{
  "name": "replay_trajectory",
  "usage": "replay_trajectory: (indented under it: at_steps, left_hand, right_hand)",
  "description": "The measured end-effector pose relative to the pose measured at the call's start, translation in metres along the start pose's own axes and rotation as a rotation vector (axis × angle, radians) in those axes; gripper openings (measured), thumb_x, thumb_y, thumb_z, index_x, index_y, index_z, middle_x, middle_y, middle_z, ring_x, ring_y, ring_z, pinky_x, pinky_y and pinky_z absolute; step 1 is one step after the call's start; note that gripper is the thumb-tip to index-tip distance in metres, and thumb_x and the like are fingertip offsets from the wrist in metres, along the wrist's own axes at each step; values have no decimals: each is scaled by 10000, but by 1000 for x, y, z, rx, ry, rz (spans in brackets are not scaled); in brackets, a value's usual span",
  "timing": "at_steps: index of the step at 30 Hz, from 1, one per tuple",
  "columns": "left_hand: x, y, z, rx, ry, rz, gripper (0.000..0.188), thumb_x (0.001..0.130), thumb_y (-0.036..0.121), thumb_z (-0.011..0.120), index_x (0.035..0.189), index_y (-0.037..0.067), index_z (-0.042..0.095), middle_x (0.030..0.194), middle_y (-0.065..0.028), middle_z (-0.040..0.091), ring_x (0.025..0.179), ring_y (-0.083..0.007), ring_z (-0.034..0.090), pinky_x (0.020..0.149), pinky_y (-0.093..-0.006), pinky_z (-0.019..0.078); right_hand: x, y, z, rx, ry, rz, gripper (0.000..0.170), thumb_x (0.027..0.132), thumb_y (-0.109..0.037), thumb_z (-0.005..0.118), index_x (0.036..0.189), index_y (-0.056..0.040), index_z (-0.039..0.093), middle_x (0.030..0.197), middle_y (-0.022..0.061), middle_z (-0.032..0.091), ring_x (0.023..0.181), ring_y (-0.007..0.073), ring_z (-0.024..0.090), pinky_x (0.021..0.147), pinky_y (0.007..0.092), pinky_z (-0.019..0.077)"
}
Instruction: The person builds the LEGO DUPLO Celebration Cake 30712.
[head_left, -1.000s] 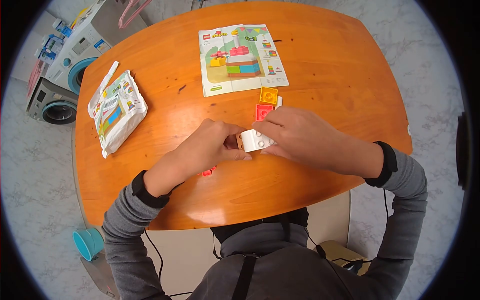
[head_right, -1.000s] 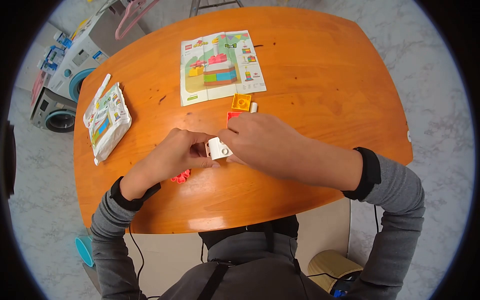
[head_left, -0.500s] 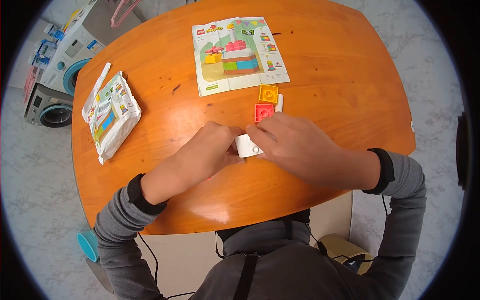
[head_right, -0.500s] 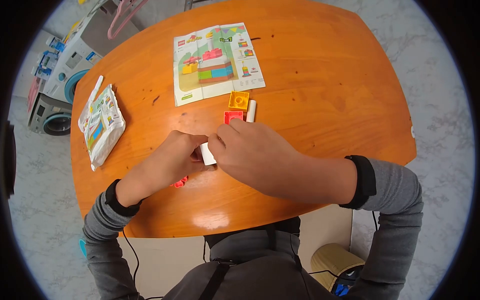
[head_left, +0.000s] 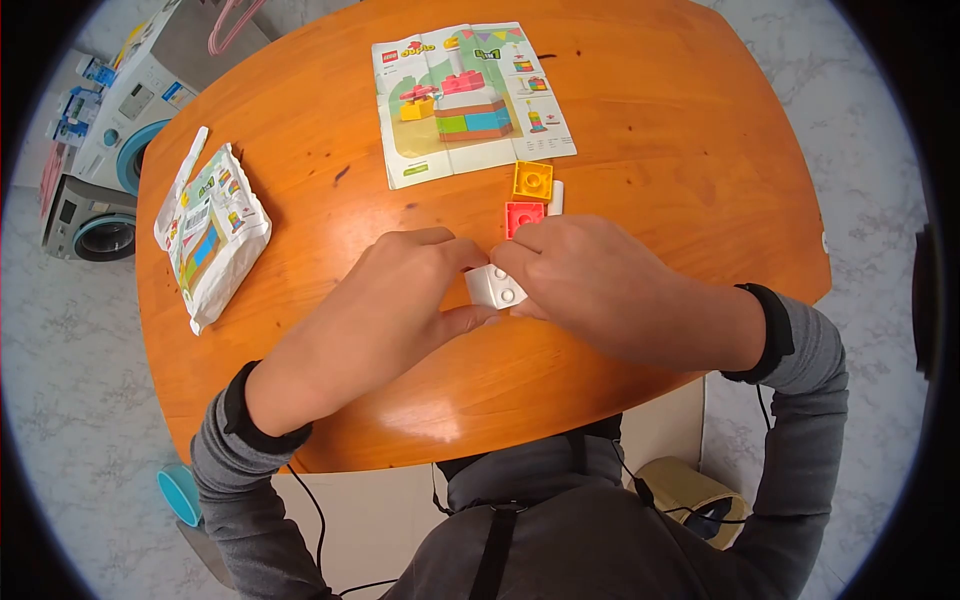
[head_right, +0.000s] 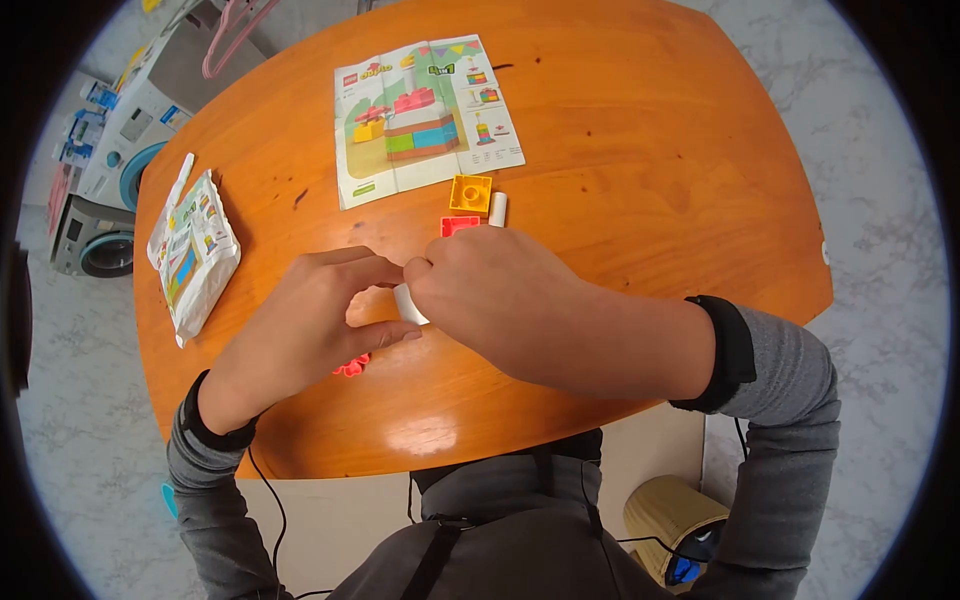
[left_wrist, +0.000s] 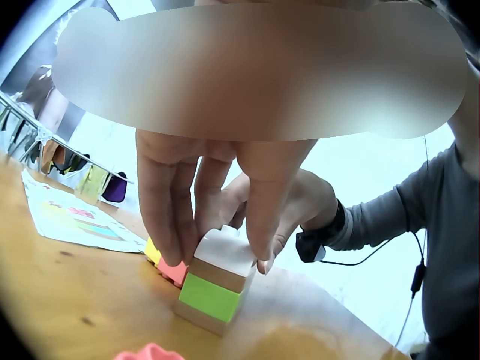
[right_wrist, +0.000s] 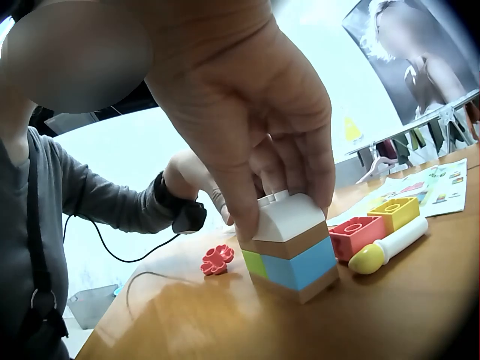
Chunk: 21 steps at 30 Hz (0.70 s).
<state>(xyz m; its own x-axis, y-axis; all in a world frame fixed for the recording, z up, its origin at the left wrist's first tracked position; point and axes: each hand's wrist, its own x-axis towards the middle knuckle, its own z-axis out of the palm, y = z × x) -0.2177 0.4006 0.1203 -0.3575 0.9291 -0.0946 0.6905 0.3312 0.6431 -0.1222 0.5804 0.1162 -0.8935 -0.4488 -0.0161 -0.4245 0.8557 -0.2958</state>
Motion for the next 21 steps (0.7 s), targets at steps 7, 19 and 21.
replay_trajectory:
  at_steps: [7,19,21]
  left_hand:
    - [8,17,-4,166,-54,-47,262,688,92,745,907,-22,659,833,-176,638,785,-336,608,735,-388,489]
    - [16,42,-4,514,-164,-141,204,682,127,745,784,-16,641,728,-164,620,743,-330,610,697,-397,493]
    - [16,38,-2,516,-137,-101,205,681,125,746,791,-15,645,727,-163,619,740,-331,610,693,-397,493]
  right_hand:
    - [8,5,-9,147,-19,40,230,679,-48,709,875,30,617,720,161,629,717,307,637,607,380,511]
    - [21,44,-40,216,-194,94,307,771,-267,692,877,20,655,781,156,633,768,300,610,699,370,492]
    - [18,48,-37,131,-124,90,312,766,-268,701,874,21,651,843,148,631,832,289,604,731,366,488]
